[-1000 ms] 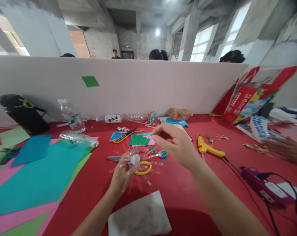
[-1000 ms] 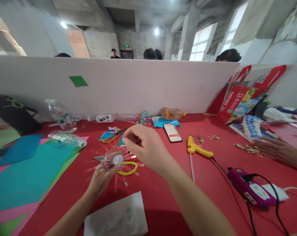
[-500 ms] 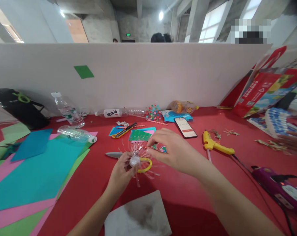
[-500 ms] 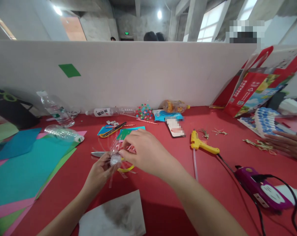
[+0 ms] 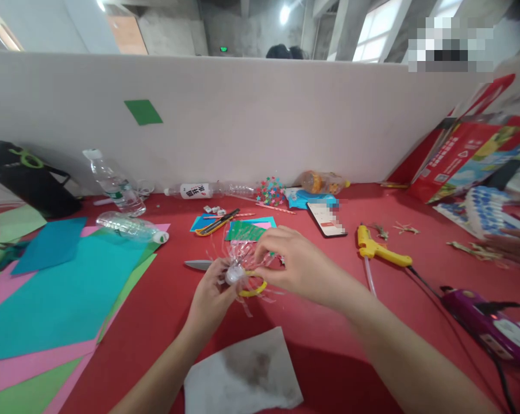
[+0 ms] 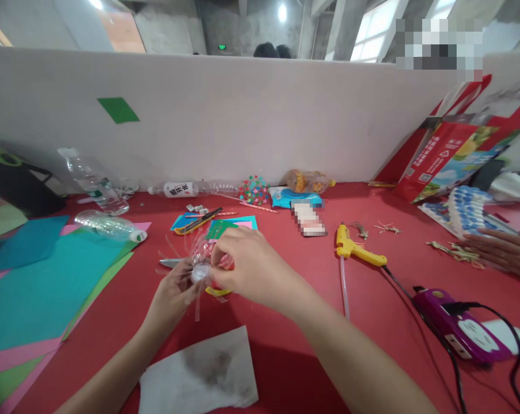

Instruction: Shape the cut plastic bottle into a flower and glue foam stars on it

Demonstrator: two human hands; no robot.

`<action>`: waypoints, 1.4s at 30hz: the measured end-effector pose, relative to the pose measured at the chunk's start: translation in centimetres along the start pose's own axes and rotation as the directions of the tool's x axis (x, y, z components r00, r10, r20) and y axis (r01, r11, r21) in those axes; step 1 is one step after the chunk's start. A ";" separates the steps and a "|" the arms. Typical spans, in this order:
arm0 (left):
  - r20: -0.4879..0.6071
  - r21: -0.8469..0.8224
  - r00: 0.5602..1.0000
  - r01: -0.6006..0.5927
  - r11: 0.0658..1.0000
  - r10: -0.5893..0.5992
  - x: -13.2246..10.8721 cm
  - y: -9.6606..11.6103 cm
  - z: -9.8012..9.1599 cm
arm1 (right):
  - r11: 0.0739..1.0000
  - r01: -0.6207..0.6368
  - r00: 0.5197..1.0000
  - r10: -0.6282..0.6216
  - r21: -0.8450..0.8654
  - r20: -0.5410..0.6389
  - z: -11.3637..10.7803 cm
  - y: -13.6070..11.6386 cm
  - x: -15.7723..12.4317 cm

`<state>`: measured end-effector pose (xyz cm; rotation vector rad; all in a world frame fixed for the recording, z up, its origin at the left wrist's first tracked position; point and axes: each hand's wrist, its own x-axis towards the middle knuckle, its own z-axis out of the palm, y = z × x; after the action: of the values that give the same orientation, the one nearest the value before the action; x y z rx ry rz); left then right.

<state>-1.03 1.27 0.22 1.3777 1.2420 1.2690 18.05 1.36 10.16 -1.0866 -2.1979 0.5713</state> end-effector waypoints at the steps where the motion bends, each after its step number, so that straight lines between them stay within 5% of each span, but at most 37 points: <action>1: -0.005 0.008 1.000 0.003 1.000 -0.003 0.0 -0.1 0.0 | 1.000 -0.001 1.000 0.001 0.002 0.002 0.1 -0.1 0.0; 11: -0.051 -0.006 0.998 0.041 0.999 -0.041 -0.2 -0.2 -0.1 | 0.998 -0.047 0.999 0.048 -0.029 0.025 1.1 -0.3 0.1; 21: -0.041 -0.010 0.999 0.007 1.000 -0.007 -0.4 0.3 0.2 | 0.992 -0.079 0.985 0.062 -0.098 -0.163 2.8 -0.2 0.4; 42: -0.132 -0.097 0.991 -0.045 0.994 0.032 -0.5 0.0 -0.2 | 0.975 -0.222 0.943 0.219 0.017 -0.251 4.0 -0.8 0.1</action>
<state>-1.20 0.72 0.17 1.2697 1.2266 1.4482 14.80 0.54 7.80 -1.3443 -1.8766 0.4851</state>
